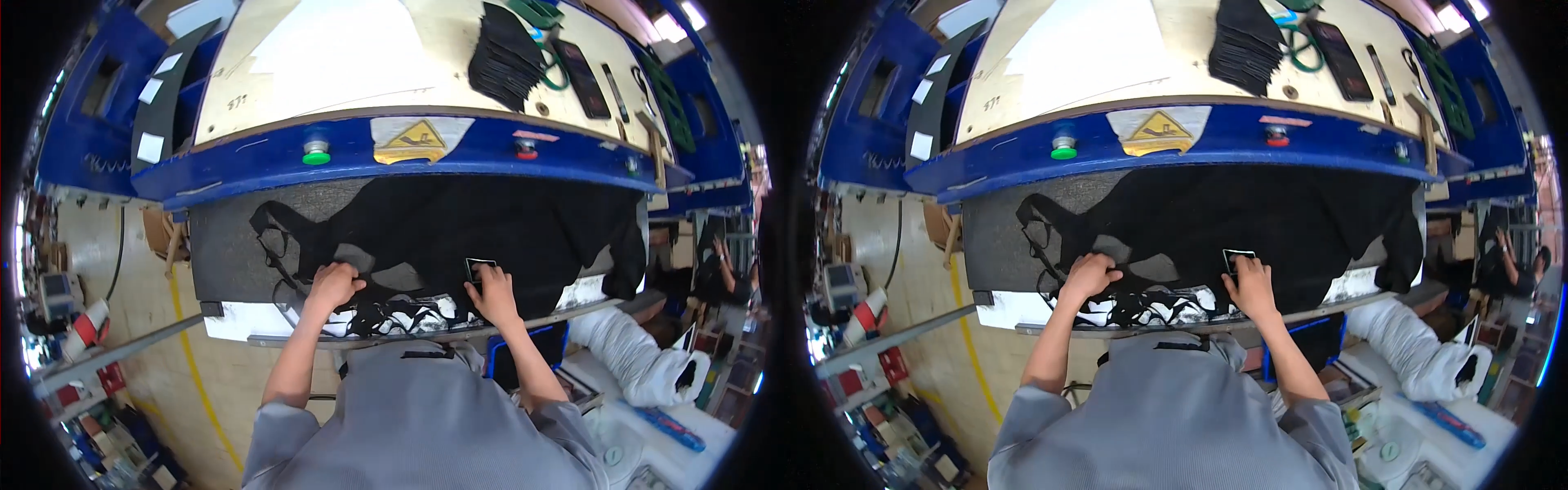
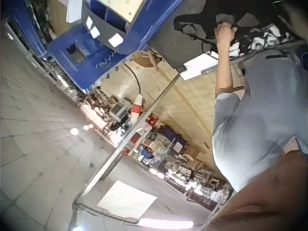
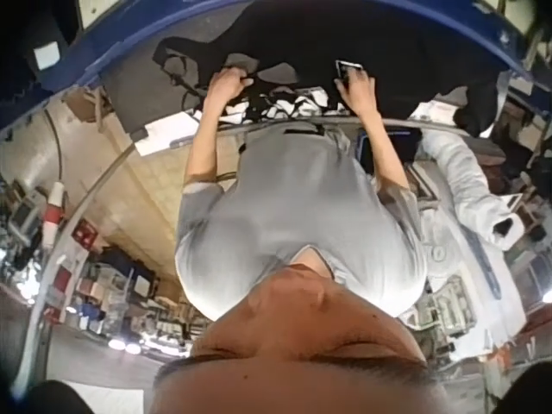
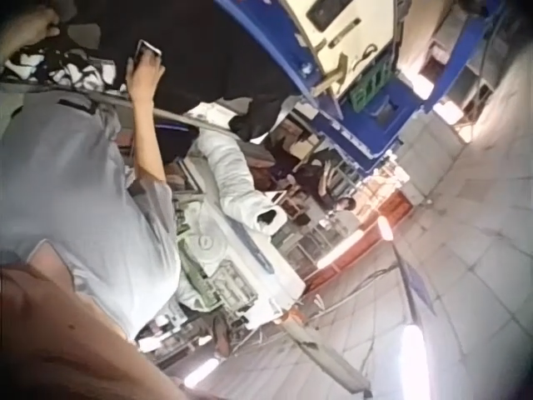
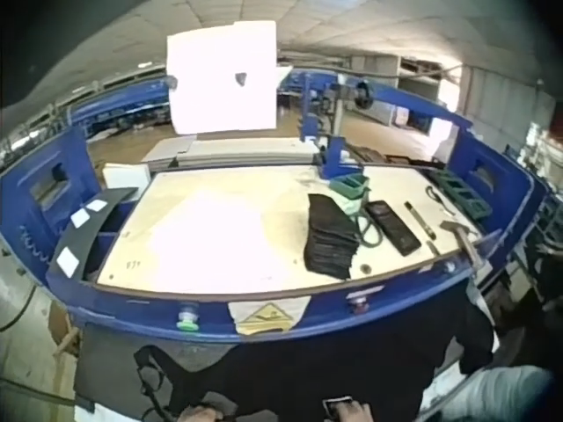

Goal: Cutting shoe components from a large sheet of material using a template and a hydraulic clicker press.

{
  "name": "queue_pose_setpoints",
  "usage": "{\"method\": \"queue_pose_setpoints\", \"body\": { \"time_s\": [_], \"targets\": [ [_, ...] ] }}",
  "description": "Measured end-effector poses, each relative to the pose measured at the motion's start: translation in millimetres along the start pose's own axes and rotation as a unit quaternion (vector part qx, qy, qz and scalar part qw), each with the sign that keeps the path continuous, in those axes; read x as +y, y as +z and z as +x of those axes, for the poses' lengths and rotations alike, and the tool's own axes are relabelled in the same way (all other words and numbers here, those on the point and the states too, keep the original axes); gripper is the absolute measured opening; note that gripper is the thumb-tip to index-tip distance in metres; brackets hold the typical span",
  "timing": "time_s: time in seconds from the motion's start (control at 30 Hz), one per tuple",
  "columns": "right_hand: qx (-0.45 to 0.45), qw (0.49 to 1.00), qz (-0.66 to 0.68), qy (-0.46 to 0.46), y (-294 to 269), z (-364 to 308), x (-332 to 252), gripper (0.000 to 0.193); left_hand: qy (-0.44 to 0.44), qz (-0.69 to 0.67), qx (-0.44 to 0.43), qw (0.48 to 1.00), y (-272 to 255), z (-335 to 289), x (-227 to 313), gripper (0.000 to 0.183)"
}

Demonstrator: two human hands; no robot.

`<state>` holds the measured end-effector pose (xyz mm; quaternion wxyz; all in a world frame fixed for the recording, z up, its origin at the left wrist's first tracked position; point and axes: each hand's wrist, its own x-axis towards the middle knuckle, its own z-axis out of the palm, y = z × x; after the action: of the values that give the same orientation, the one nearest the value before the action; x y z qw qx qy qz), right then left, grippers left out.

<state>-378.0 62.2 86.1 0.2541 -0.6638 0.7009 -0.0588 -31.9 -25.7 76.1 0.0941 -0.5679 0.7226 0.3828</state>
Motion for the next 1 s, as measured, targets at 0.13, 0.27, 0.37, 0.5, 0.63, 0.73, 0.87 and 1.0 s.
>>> {"method": "queue_pose_setpoints", "body": {
  "time_s": [0.13, 0.27, 0.37, 0.5, 0.63, 0.73, 0.87, 1.0],
  "targets": [
    [0.052, 0.995, -0.081, -0.037, 15.0, -20.9, 1.6, 0.027, 0.058, -0.121, -0.017, 0.991, -17.8, -4.4, -4.6, 0.019],
    [0.056, 0.997, -0.059, -0.011, 12.2, -22.6, -7.4, 0.018, 0.022, 0.021, 0.394, 0.919, -31.1, 33.2, -6.7, 0.027],
    [0.099, 0.991, -0.035, -0.079, 0.7, -7.1, -36.6, 0.014, -0.018, 0.036, 0.364, 0.93, -31.9, 53.5, -37.0, 0.023],
    [0.142, 0.975, -0.039, -0.164, 7.7, 48.0, -75.4, 0.014, -0.052, -0.054, 0.267, 0.961, -48.1, 54.8, -46.1, 0.024],
    [0.083, 0.974, -0.147, -0.153, 38.9, 69.7, -69.7, 0.014, -0.092, -0.017, 0.277, 0.956, -47.7, 57.6, -58.9, 0.023],
    [0.092, 0.972, -0.146, -0.159, 47.9, 61.4, -60.6, 0.013, -0.051, 0.022, 0.279, 0.959, -43.5, 77.3, -51.5, 0.029],
    [0.073, 0.972, -0.155, -0.159, 46.4, 62.1, -66.0, 0.014, -0.032, -0.073, 0.254, 0.964, -56.1, 126.7, -15.8, 0.045],
    [0.081, 0.972, -0.162, -0.152, 48.3, 61.6, -63.4, 0.016, -0.003, -0.1, 0.292, 0.951, -49.5, 153.9, -0.6, 0.045]
  ]
}}
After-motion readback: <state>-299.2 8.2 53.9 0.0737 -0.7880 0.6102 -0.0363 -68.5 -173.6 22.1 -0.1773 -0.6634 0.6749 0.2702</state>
